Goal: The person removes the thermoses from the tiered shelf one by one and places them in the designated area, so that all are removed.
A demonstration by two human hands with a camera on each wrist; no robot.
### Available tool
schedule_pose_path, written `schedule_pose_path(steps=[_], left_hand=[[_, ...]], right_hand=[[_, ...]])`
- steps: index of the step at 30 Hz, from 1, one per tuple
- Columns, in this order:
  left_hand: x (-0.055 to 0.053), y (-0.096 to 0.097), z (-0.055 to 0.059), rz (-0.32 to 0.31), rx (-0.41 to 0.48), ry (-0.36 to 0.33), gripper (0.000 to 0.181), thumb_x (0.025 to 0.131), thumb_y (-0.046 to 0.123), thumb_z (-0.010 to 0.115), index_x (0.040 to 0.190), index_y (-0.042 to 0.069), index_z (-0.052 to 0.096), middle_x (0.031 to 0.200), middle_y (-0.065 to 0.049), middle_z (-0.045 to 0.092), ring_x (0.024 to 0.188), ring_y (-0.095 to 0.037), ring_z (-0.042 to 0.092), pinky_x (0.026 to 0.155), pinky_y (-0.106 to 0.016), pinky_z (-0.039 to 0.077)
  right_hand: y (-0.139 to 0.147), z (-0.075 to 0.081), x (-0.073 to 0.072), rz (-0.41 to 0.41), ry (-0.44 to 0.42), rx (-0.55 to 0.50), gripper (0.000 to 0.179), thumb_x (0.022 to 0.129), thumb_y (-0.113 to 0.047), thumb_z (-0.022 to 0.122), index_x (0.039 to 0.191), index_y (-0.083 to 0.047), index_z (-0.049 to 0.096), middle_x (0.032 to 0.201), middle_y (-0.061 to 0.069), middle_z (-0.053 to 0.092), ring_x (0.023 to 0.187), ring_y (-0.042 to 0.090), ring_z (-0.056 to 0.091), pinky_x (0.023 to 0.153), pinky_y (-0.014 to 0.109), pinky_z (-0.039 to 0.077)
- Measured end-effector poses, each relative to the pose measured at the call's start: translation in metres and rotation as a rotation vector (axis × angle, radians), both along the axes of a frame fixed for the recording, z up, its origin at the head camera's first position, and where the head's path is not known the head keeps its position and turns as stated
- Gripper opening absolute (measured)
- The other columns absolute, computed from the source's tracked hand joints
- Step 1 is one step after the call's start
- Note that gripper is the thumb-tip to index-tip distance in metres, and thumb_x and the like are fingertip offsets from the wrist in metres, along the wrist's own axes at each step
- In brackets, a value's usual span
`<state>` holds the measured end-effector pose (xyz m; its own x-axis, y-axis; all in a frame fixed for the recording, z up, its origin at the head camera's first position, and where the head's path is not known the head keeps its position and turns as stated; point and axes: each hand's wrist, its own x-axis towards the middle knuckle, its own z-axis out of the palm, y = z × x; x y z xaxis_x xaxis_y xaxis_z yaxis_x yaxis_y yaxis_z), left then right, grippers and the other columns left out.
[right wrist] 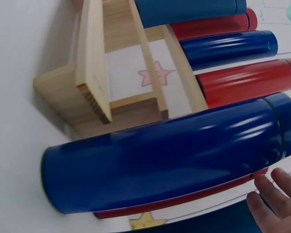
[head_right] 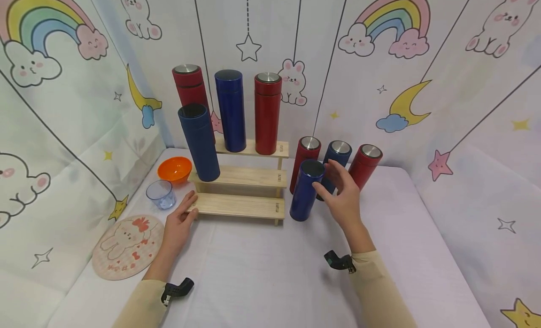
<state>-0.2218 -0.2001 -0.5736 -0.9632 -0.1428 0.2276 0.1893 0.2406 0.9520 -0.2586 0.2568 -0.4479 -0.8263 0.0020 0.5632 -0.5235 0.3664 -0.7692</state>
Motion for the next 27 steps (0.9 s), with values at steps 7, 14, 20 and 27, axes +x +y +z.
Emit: schedule_pose_path(steps=[7, 14, 20, 27], left_hand=[[0.0, 0.0, 0.001, -0.003, -0.008, -0.007, 0.048, 0.11, 0.005, 0.063, 0.158, 0.005, 0.057, 0.171, 0.002, 0.042, 0.158, -0.016, 0.034, 0.107, -0.01, 0.041], [-0.001, -0.001, -0.002, -0.004, 0.0, -0.009, 0.047, 0.111, 0.007, 0.063, 0.158, 0.007, 0.057, 0.171, 0.001, 0.042, 0.158, -0.016, 0.034, 0.107, -0.009, 0.04], [-0.001, 0.0, -0.002, -0.006, 0.002, -0.006, 0.047, 0.111, 0.007, 0.063, 0.157, 0.007, 0.058, 0.171, 0.0, 0.043, 0.159, -0.017, 0.034, 0.107, -0.009, 0.041], [-0.001, 0.0, 0.0, -0.001, -0.012, -0.009, 0.048, 0.111, 0.009, 0.063, 0.158, 0.007, 0.057, 0.17, 0.003, 0.043, 0.158, -0.015, 0.034, 0.107, -0.009, 0.04]], right_hand=[[0.0, 0.016, -0.005, 0.027, 0.052, -0.016, 0.065, 0.093, 0.01, 0.08, 0.153, 0.0, 0.056, 0.144, 0.018, 0.066, 0.133, 0.032, 0.065, 0.114, 0.028, 0.047], [-0.006, 0.029, -0.009, 0.027, 0.065, 0.008, 0.07, 0.09, 0.011, 0.082, 0.154, -0.002, 0.056, 0.145, 0.018, 0.065, 0.135, 0.034, 0.063, 0.115, 0.032, 0.047], [-0.012, 0.041, -0.012, -0.001, 0.099, 0.08, 0.071, 0.088, 0.014, 0.082, 0.152, 0.001, 0.057, 0.145, 0.02, 0.065, 0.134, 0.037, 0.063, 0.115, 0.032, 0.047], [-0.02, 0.055, -0.01, 0.009, 0.132, 0.091, 0.07, 0.088, 0.012, 0.083, 0.152, 0.0, 0.058, 0.145, 0.021, 0.065, 0.137, 0.032, 0.062, 0.117, 0.031, 0.045]])
